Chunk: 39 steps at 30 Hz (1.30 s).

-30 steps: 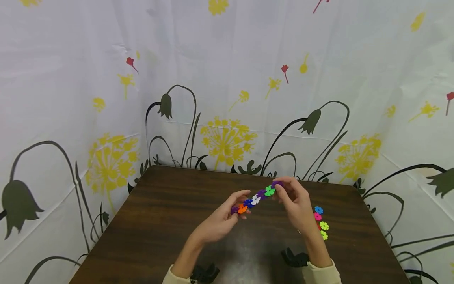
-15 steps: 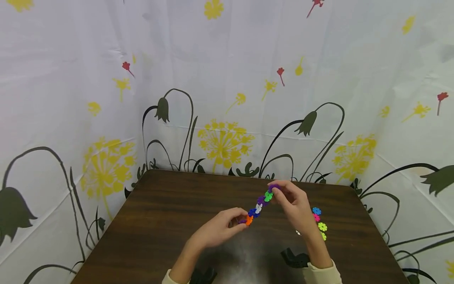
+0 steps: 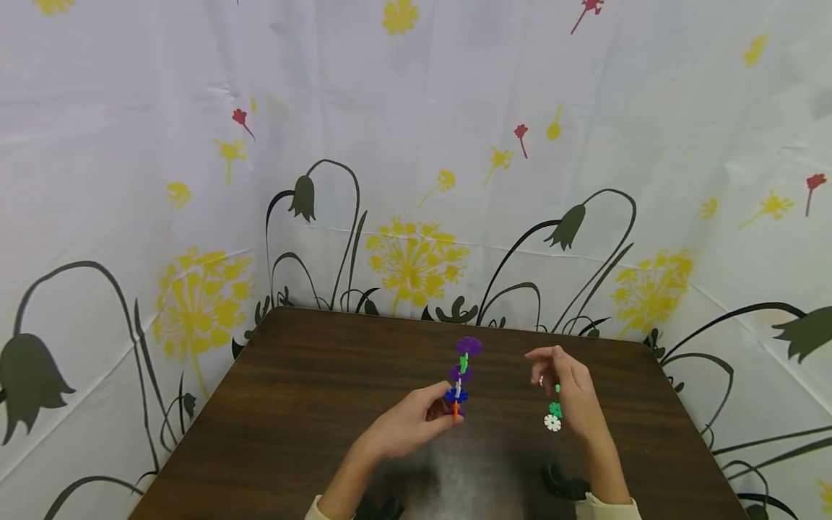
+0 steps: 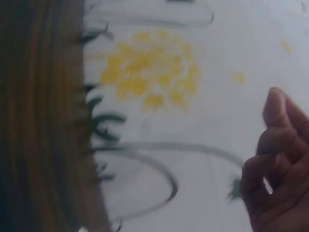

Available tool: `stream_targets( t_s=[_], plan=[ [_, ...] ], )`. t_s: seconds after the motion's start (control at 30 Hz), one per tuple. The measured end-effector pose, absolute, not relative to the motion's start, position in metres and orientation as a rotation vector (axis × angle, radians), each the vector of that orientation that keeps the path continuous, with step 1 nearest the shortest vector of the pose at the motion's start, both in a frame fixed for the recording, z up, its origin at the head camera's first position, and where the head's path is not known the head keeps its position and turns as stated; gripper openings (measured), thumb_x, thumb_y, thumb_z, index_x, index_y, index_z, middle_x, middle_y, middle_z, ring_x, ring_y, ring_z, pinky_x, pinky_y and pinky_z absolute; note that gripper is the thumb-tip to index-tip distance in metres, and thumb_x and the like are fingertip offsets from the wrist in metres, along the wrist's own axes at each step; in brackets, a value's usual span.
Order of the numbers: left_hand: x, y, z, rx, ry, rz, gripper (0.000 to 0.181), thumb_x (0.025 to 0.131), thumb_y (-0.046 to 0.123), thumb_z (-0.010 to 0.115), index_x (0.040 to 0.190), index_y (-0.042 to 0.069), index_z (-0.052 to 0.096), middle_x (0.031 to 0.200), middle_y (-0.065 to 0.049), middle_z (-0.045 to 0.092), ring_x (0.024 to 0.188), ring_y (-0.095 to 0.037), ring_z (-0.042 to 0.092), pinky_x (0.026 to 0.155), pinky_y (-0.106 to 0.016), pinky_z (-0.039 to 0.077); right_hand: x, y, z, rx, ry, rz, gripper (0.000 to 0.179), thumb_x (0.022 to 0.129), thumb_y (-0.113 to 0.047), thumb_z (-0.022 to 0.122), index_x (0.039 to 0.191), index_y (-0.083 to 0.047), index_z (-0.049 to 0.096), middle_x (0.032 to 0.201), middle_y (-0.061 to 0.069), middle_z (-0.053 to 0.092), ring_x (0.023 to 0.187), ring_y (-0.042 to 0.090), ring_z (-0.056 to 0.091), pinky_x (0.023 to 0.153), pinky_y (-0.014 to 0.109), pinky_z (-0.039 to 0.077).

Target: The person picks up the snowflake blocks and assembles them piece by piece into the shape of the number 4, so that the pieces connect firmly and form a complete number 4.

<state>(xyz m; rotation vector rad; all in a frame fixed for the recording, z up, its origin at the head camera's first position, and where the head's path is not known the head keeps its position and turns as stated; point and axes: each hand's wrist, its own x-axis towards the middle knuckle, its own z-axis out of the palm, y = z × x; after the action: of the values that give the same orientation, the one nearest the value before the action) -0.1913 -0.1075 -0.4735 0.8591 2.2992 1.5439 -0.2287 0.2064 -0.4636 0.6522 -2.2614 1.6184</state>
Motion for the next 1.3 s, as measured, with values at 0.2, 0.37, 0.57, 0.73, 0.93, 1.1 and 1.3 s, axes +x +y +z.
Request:
stream_targets(
  t_s=[0.2,0.37,0.57,0.73,0.93,1.1,1.3],
  plan=[
    [-0.196,-0.110,-0.471,0.846,2.309,1.704,0.012,0.109,0.023,0.066,0.112,0.012,0.063,0.105,-0.005,0.072,0.085,-0.009,0.062,0.071,-0.021,0.049,-0.229,0.252,-0.514,0.138,-2.769,1.311,0.031,0.113,-0.034,0.058,0.119,-0.007,0.072,0.091,0.009,0.070,0.072,0.015,0.057,0.063,0.030,0.048],
    [-0.200,-0.106,-0.464,0.808,2.299,1.950,0.014,0.105,0.019,0.072,0.111,0.008,0.065,0.106,-0.013,0.072,0.090,-0.010,0.067,0.078,-0.022,0.056,-0.231,0.264,-0.546,-0.055,-3.019,1.020,0.027,0.105,-0.036,0.069,0.113,-0.010,0.073,0.100,0.007,0.073,0.084,0.019,0.064,0.068,0.038,0.050],
    [-0.199,-0.097,-0.456,0.790,2.223,2.188,0.016,0.102,0.012,0.075,0.111,0.000,0.069,0.106,-0.018,0.073,0.092,-0.009,0.071,0.082,-0.022,0.060,-0.230,0.266,-0.560,-0.370,-3.099,0.881,0.048,0.098,-0.061,0.070,0.095,-0.013,0.070,0.088,0.006,0.068,0.078,0.027,0.062,0.062,0.043,0.046],
    [-0.198,-0.092,-0.456,0.860,2.146,2.378,0.017,0.099,0.008,0.077,0.110,-0.003,0.072,0.105,-0.010,0.077,0.089,-0.009,0.073,0.083,-0.024,0.063,-0.231,0.261,-0.566,-0.470,-3.103,0.889,0.050,0.096,-0.061,0.073,0.081,-0.014,0.061,0.078,0.004,0.054,0.072,0.024,0.054,0.059,0.038,0.038],
    [-0.198,-0.092,-0.460,1.016,1.998,2.563,0.019,0.101,0.003,0.072,0.106,-0.016,0.074,0.102,-0.012,0.082,0.077,-0.007,0.074,0.071,-0.027,0.065,-0.235,0.254,-0.570,-0.459,-3.081,0.944,0.041,0.096,-0.049,0.077,0.098,-0.008,0.069,0.095,0.013,0.070,0.082,0.030,0.065,0.066,0.047,0.050],
    [-0.197,-0.095,-0.457,0.936,2.149,2.410,0.021,0.106,0.008,0.066,0.104,-0.010,0.077,0.107,-0.026,0.079,0.076,-0.009,0.073,0.076,-0.030,0.065,-0.235,0.254,-0.575,-0.368,-2.979,1.126,0.032,0.098,-0.033,0.077,0.092,-0.002,0.072,0.084,0.009,0.067,0.076,0.024,0.060,0.066,0.039,0.049],
    [-0.193,-0.101,-0.448,0.815,2.371,2.072,0.029,0.115,0.020,0.053,0.132,0.009,0.074,0.106,-0.014,0.069,0.083,-0.013,0.075,0.093,-0.027,0.062,-0.241,0.248,-0.575,-0.254,-2.796,1.448,0.031,0.104,-0.023,0.071,0.084,0.000,0.073,0.069,-0.001,0.062,0.065,0.013,0.049,0.057,0.028,0.037]
  ],
)
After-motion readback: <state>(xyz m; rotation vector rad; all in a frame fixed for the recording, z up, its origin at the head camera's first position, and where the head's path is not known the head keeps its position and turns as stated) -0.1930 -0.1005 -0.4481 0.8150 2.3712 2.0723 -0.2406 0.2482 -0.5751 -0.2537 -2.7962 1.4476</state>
